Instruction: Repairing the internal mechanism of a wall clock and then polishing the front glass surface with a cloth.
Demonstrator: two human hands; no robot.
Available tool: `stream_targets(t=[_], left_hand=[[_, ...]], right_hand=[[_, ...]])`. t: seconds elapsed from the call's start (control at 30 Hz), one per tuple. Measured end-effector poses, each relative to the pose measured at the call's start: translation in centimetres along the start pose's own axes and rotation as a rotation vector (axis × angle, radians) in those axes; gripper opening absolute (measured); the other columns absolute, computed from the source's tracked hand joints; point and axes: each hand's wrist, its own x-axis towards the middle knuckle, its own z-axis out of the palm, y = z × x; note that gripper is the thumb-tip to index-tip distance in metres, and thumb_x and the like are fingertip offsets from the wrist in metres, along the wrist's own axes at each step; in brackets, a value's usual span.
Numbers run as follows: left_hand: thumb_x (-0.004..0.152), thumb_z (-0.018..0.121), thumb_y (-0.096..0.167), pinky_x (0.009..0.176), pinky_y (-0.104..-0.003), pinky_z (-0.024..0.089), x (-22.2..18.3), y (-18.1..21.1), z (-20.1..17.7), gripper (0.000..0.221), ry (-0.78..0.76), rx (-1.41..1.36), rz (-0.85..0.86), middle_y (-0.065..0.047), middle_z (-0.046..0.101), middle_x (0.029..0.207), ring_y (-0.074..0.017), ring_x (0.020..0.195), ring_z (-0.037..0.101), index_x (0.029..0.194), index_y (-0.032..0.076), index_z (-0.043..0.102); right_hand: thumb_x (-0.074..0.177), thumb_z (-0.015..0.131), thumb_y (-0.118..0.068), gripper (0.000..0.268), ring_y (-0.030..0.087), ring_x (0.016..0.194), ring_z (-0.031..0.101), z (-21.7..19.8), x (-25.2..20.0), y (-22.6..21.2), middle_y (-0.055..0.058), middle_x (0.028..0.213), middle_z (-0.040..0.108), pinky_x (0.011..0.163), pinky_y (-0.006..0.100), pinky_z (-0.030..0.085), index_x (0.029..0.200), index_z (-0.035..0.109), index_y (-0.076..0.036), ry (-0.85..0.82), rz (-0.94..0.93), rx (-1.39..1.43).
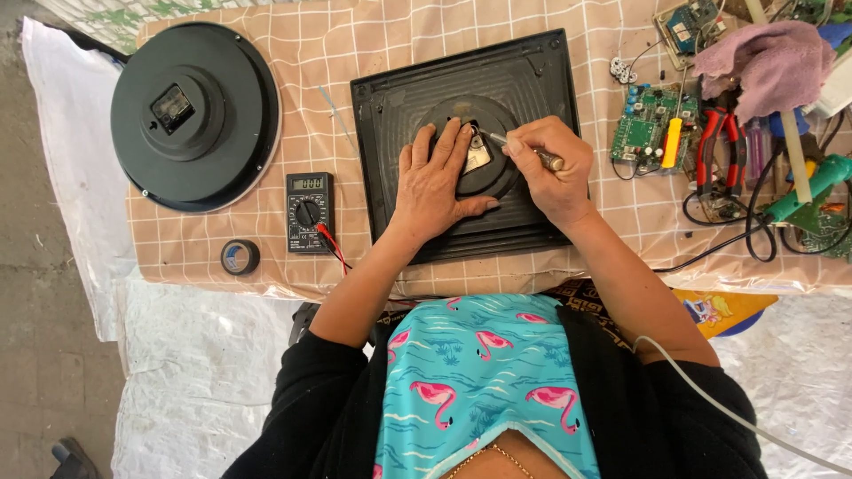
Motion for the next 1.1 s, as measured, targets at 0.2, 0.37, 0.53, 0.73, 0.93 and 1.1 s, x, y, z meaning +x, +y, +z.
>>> stream_targets(t=[0.2, 0.37, 0.53, 0.73, 0.93, 1.1], left_hand=[[0.073, 0.072, 0.086, 0.109, -0.052, 0.033, 0.4, -0.2, 0.2, 0.119, -0.032, 0.024, 0.014, -0.005, 0.034, 0.166, -0.0417, 0.145, 0.032, 0.161, 0.014, 0.037], [0.07, 0.074, 0.085, 0.086, -0.049, 0.043, 1.9, 0.6, -1.8, 0.116, -0.156, 0.168, 0.05, -0.003, 0.038, 0.16, -0.0419, 0.132, 0.039, 0.154, 0.009, 0.047], [0.073, 0.071, 0.084, 0.081, -0.049, 0.044, 1.6, 0.7, -2.7, 0.112, -0.158, 0.17, 0.046, -0.003, 0.036, 0.159, -0.0417, 0.132, 0.038, 0.152, 0.007, 0.049], [0.071, 0.07, 0.086, 0.097, -0.048, 0.037, 0.7, 0.4, -1.9, 0.119, -0.087, 0.072, -0.024, -0.007, 0.042, 0.154, -0.0356, 0.14, 0.035, 0.159, 0.012, 0.04], [0.07, 0.073, 0.085, 0.1, -0.047, 0.035, 0.8, 0.2, -1.6, 0.121, -0.095, 0.047, -0.026, -0.007, 0.042, 0.155, -0.0337, 0.141, 0.034, 0.159, 0.013, 0.038], [0.069, 0.075, 0.083, 0.1, -0.048, 0.036, 0.5, 0.0, -1.0, 0.122, -0.019, 0.037, -0.003, -0.009, 0.042, 0.155, -0.0356, 0.14, 0.035, 0.16, 0.012, 0.037]], right_hand=[[0.1, 0.074, 0.003, 0.014, 0.027, 0.081, 0.071, 0.1, -0.2, 0.4, 0.019, 0.088, 0.072, 0.072, 0.033, 0.052, 0.086, 0.07, 0.005, 0.001, -0.007, 0.027], [0.1, 0.074, 0.003, 0.016, 0.03, 0.081, 0.071, 0.1, -0.2, 0.1, 0.02, 0.087, 0.072, 0.071, 0.035, 0.052, 0.085, 0.069, 0.006, 0.005, -0.018, 0.024], [0.1, 0.074, 0.003, 0.016, 0.03, 0.083, 0.072, -0.1, 0.2, -0.2, 0.021, 0.089, 0.072, 0.072, 0.036, 0.052, 0.085, 0.069, 0.006, 0.014, -0.043, 0.017], [0.101, 0.073, 0.001, 0.017, 0.029, 0.083, 0.07, -0.5, -0.2, -0.3, 0.02, 0.09, 0.072, 0.073, 0.036, 0.052, 0.086, 0.069, 0.005, -0.003, -0.013, 0.009], [0.101, 0.074, -0.002, 0.015, 0.028, 0.084, 0.071, -0.2, 0.2, 0.2, 0.019, 0.091, 0.073, 0.073, 0.036, 0.052, 0.088, 0.071, 0.004, -0.034, 0.005, 0.01], [0.102, 0.076, -0.001, 0.015, 0.022, 0.073, 0.065, 0.1, 1.0, 0.9, 0.014, 0.082, 0.068, 0.063, 0.033, 0.045, 0.088, 0.073, 0.001, -0.116, 0.024, -0.059]])
